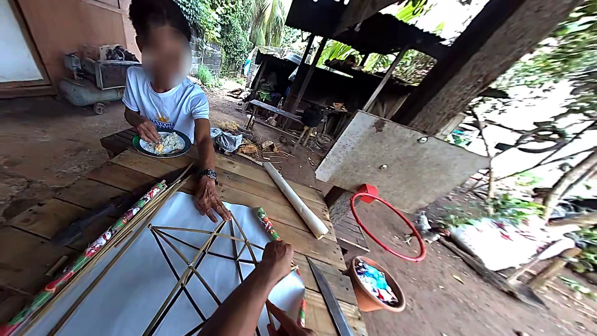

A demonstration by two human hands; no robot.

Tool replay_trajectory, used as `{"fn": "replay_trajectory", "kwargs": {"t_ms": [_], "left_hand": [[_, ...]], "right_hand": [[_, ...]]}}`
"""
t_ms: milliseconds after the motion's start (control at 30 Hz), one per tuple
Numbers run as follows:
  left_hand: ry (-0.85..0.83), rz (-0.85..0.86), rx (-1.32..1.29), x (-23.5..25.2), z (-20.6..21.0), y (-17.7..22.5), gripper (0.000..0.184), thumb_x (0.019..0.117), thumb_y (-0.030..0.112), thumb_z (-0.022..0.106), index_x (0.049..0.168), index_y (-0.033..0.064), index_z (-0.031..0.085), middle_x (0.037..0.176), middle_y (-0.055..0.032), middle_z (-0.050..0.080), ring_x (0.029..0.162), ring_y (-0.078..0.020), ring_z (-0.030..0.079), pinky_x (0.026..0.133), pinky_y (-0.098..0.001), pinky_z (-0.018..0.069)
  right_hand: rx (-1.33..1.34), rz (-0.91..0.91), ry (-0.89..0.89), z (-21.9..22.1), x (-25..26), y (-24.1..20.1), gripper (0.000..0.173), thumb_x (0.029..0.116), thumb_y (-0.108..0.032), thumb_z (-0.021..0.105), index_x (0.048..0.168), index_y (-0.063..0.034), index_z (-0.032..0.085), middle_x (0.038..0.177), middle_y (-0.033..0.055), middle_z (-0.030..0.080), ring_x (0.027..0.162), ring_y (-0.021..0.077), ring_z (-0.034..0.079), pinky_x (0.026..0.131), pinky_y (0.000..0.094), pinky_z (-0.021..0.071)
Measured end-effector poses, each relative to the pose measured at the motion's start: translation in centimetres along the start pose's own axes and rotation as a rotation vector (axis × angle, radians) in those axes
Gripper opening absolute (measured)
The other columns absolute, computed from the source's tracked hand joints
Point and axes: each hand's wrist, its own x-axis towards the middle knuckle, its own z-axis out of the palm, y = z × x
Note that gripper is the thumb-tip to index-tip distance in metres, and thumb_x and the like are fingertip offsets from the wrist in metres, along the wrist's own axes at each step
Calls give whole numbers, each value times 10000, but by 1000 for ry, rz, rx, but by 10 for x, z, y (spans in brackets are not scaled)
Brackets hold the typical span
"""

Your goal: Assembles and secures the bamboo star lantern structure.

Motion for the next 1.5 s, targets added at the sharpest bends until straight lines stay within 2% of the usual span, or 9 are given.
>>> {"fn": "replay_trajectory", "kwargs": {"t_ms": [300,567,700,833,967,1033,1133,1367,1500], "left_hand": [[10,-359,7,-46,-79,-48,374,1018,258,592,1171,-74,672,1320,-287,608,1294,-445,545,1039,-631,421],[-49,-342,59,-41,-71,-88,456,1041,393,556,1301,39,677,1345,-233,627,1325,-398,545,1083,-594,410],[-19,-330,16,-48,-66,-92,490,1063,431,502,1385,87,634,1416,-196,599,1370,-371,517,1106,-596,386],[-16,-313,33,-53,-66,-90,501,1080,435,459,1425,102,602,1451,-177,581,1387,-357,505,1128,-583,362],[9,-307,29,-54,-64,-90,511,1079,437,456,1455,112,576,1469,-171,569,1394,-352,496,1153,-573,327],[24,-318,10,-55,-63,-91,540,1073,449,470,1487,109,538,1462,-185,569,1398,-349,491,1165,-561,313],[55,-322,-27,-56,-60,-95,559,1062,459,495,1453,63,554,1424,-209,586,1375,-354,510,1154,-553,333],[90,-294,-83,-60,-57,-98,543,1067,432,501,1430,32,562,1362,-217,624,1327,-353,550,1145,-532,347],[80,-312,-109,-60,-58,-96,540,1067,438,500,1433,46,560,1372,-213,617,1341,-354,538,1152,-544,340]], "right_hand": [[-4,107,-47,-7,3,-12,367,909,-91,635,1251,9,724,586,104,642,470,236,587,513,443,512],[-36,144,-77,-10,4,-14,382,922,-134,630,1280,-38,722,556,89,612,456,232,568,504,452,494],[-30,192,-91,-28,5,-20,363,917,-148,697,1255,-19,725,718,122,725,587,282,681,606,512,558],[148,-25,219,-74,22,-10,215,967,-51,571,1063,34,742,889,90,715,670,99,633,625,272,555],[445,-269,462,-118,90,12,456,1081,-502,406,998,-193,731,972,-146,729,861,-33,653,772,178,544],[364,-232,472,-123,127,18,540,1104,-434,327,960,-77,707,924,-118,689,811,-69,582,751,161,478],[378,9,360,-102,174,28,505,1112,-287,301,921,11,662,725,-52,627,522,-28,484,505,178,432],[458,316,-137,-26,220,56,61,950,-3,670,974,49,648,773,38,665,588,57,613,593,221,546],[473,356,-275,-9,224,59,131,893,76,685,1004,48,621,807,41,657,623,61,615,614,216,544]]}}
